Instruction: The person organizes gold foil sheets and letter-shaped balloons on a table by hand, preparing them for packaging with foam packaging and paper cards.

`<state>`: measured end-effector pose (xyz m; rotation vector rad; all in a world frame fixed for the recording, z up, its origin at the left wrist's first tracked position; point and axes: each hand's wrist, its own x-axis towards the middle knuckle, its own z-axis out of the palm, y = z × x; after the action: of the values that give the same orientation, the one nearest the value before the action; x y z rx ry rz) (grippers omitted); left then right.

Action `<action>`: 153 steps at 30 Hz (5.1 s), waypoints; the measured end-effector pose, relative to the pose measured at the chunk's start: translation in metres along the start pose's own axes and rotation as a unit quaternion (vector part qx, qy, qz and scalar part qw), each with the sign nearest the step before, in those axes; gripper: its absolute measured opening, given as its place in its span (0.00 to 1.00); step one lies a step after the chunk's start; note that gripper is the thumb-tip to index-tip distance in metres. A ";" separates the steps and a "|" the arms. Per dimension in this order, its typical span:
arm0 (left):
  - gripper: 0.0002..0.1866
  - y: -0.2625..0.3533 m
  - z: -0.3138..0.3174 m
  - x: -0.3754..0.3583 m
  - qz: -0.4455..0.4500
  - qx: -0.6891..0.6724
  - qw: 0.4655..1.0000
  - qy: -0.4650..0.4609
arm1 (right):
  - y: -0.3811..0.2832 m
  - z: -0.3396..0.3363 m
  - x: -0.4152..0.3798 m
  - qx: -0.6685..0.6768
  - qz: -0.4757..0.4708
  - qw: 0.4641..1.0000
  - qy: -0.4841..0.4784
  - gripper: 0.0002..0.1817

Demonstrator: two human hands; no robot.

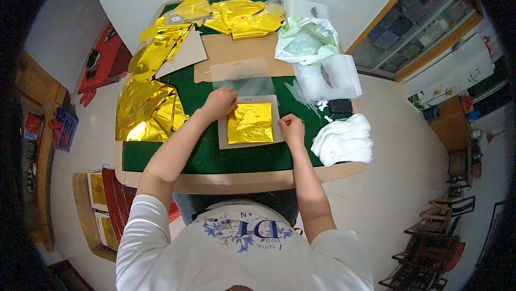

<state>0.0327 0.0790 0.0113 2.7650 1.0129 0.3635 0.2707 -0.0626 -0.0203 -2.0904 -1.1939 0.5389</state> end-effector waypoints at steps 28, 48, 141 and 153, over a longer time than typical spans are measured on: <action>0.09 0.048 0.020 0.070 -0.015 0.001 0.996 -0.093 | -0.006 0.008 -0.004 0.039 -0.033 0.999 0.011 0.12; 0.10 0.008 0.005 0.040 -0.053 -0.145 0.988 0.004 | -0.035 0.037 -0.048 -0.117 -0.380 0.915 -0.070 0.21; 0.10 0.042 0.018 -0.154 -0.405 -0.557 0.719 0.092 | 0.002 -0.014 -0.077 0.214 0.094 0.962 -0.143 0.07; 0.19 0.063 0.013 -0.169 -0.391 -0.500 0.771 0.048 | -0.030 -0.008 -0.093 -0.037 -0.001 0.996 -0.087 0.20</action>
<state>-0.0507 -0.0797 -0.0139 1.2553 1.3380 0.6463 0.2115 -0.1354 0.0094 -2.1393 -1.3333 0.6968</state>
